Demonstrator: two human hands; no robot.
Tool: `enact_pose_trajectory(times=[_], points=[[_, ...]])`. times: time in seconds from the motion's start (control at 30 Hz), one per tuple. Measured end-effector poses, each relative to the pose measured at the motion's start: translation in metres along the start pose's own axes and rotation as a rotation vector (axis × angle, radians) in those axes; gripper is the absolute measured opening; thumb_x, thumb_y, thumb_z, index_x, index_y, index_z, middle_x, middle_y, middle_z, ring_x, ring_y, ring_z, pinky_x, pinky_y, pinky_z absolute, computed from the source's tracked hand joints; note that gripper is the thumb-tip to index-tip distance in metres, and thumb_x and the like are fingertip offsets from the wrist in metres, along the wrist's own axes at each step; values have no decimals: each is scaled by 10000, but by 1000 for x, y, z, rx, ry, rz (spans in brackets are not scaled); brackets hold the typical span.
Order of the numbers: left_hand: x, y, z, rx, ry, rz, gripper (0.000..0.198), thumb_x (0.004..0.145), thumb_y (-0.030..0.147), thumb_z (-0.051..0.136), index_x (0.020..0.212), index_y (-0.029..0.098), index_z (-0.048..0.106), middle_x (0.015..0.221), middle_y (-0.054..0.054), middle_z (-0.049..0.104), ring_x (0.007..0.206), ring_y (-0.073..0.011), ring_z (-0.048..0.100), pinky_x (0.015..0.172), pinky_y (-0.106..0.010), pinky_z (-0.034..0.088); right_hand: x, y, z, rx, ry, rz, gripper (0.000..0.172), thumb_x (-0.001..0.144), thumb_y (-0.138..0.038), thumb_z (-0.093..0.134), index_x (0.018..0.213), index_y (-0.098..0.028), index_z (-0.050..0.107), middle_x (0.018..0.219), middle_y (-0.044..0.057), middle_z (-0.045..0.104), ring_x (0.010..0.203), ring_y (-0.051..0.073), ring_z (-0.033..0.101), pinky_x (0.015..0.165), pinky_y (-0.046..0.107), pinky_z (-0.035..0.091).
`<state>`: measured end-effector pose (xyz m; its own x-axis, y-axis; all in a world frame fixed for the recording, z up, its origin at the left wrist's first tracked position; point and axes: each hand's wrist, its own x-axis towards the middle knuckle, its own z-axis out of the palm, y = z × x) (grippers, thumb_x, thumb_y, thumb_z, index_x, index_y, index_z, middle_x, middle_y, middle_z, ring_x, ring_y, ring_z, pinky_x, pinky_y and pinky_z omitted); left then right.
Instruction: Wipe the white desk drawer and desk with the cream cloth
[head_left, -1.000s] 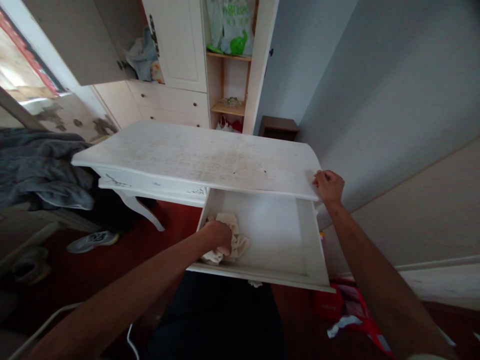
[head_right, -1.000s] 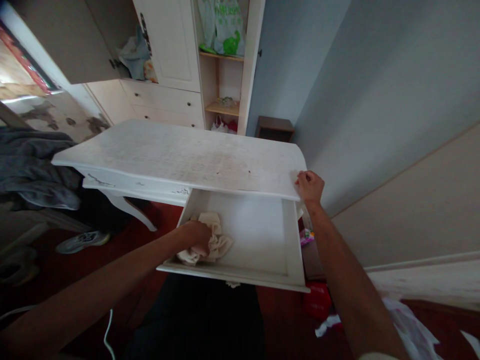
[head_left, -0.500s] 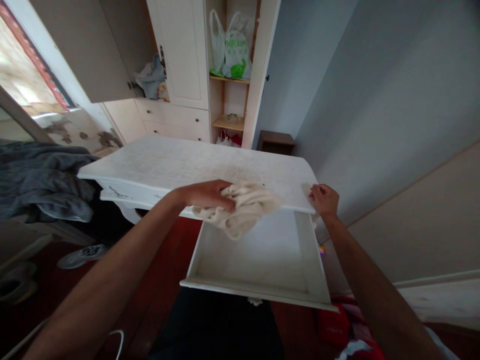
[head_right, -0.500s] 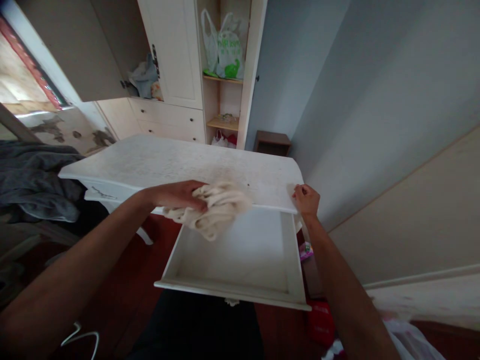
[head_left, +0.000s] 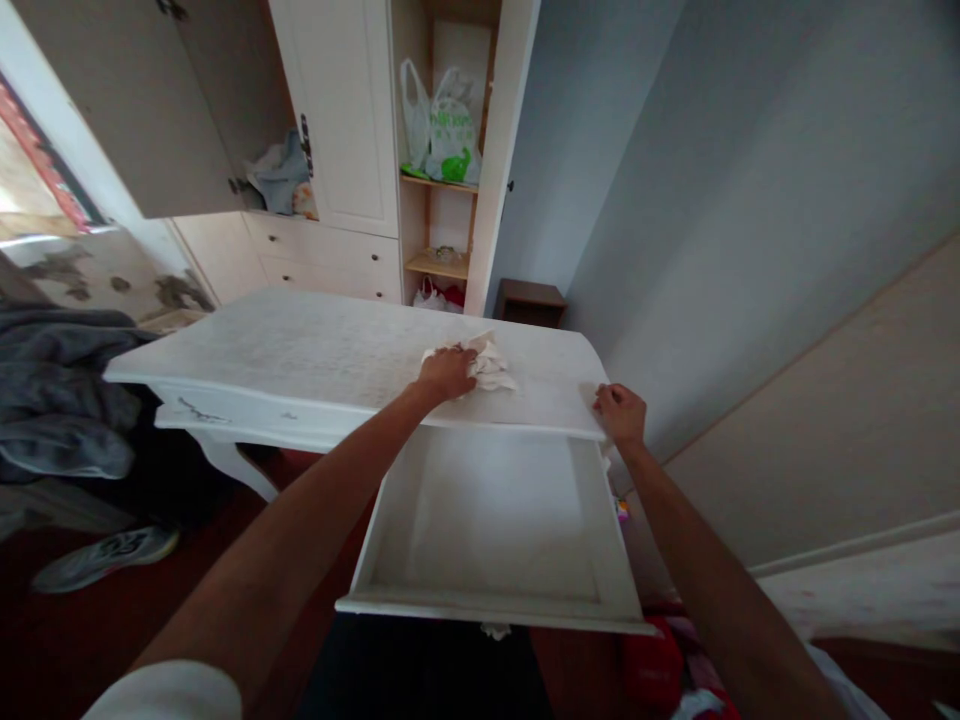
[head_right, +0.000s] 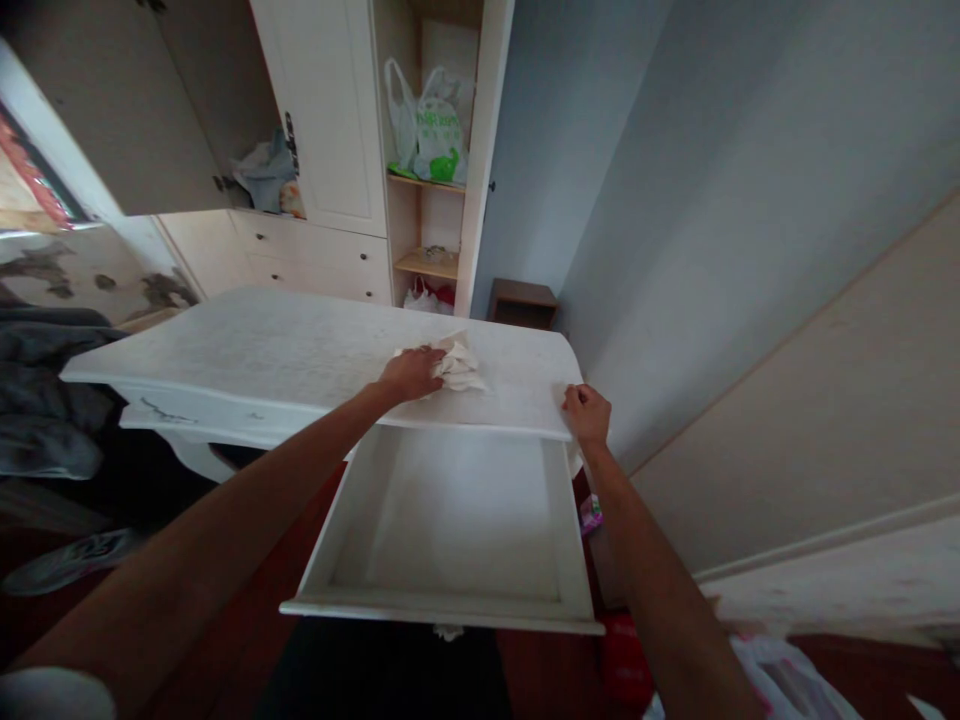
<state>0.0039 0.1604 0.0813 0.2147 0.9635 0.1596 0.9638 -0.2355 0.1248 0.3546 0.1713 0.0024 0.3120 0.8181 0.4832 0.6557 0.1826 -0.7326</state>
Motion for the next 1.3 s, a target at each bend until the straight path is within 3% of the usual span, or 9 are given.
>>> enact_pose_trajectory(times=[0.27, 0.47, 0.57, 0.67, 0.73, 0.83, 1.0, 1.13, 1.3], points=[[-12, 7, 6, 11, -6, -41, 834, 911, 482, 613, 1640, 221, 303, 1690, -201, 281, 1476, -410, 382, 1146, -601, 366, 2, 4, 1, 9, -9, 8, 354, 829, -489, 518, 631, -222, 638, 598, 22, 656, 597, 189, 591, 666, 318, 453], [-53, 18, 6, -78, 92, -183, 955, 917, 485, 600, 1681, 126, 152, 1727, -260, 100, 1602, -429, 60, 1214, -684, 192, 0, -1, 0, -7, -2, 4, 345, 816, -455, 526, 583, -220, 624, 568, 22, 644, 581, 185, 571, 654, 314, 443], [-93, 34, 12, -301, 240, -211, 840, 895, 362, 613, 1627, 103, 292, 1696, -256, 229, 1590, -395, 160, 1231, -606, 248, 0, -3, -1, -11, -8, 2, 341, 817, -449, 525, 586, -220, 625, 575, 21, 650, 589, 187, 586, 669, 315, 446], [-148, 61, 23, -712, 372, -210, 560, 895, 321, 571, 1431, 161, 539, 1482, -203, 540, 1365, -309, 510, 1119, -470, 438, 0, -3, -1, -7, -17, 5, 345, 824, -451, 514, 587, -222, 615, 586, 23, 653, 597, 190, 595, 679, 316, 446], [-187, 81, 35, -1119, 268, -251, 412, 903, 422, 581, 1239, 191, 639, 1151, -139, 682, 946, -233, 651, 861, -381, 545, 0, -3, 0, -12, -15, -4, 348, 828, -447, 507, 580, -224, 605, 585, 23, 649, 600, 187, 589, 685, 314, 444], [-238, 104, 57, -1664, -231, -233, 520, 784, 630, 717, 1007, 161, 695, 733, -49, 621, 527, -126, 485, 532, -285, 417, 0, -2, 1, -30, -4, -28, 352, 833, -437, 501, 572, -225, 604, 578, 21, 639, 599, 183, 574, 686, 311, 433], [-296, 100, 104, -1898, -920, -234, 514, 720, 661, 774, 822, 162, 703, 605, -36, 593, 461, -113, 467, 476, -254, 335, 1, -3, 1, -45, -18, -5, 341, 852, -406, 506, 588, -220, 617, 582, 16, 644, 602, 179, 575, 670, 303, 420], [-317, 84, 145, -1851, -925, -486, 432, 692, 588, 778, 719, 179, 640, 571, -11, 572, 455, -117, 475, 464, -247, 350, 1, -4, 1, -66, -27, -3, 321, 860, -351, 509, 585, -220, 610, 577, 11, 639, 600, 177, 572, 670, 299, 417], [-319, 78, 162, -1889, -806, -695, 552, 617, 559, 862, 967, 186, 653, 715, -1, 659, 555, -118, 557, 532, -241, 413, 2, -5, 2, -87, -28, 0, 304, 858, -307, 518, 575, -219, 585, 587, 9, 634, 610, 176, 573, 684, 301, 419]])
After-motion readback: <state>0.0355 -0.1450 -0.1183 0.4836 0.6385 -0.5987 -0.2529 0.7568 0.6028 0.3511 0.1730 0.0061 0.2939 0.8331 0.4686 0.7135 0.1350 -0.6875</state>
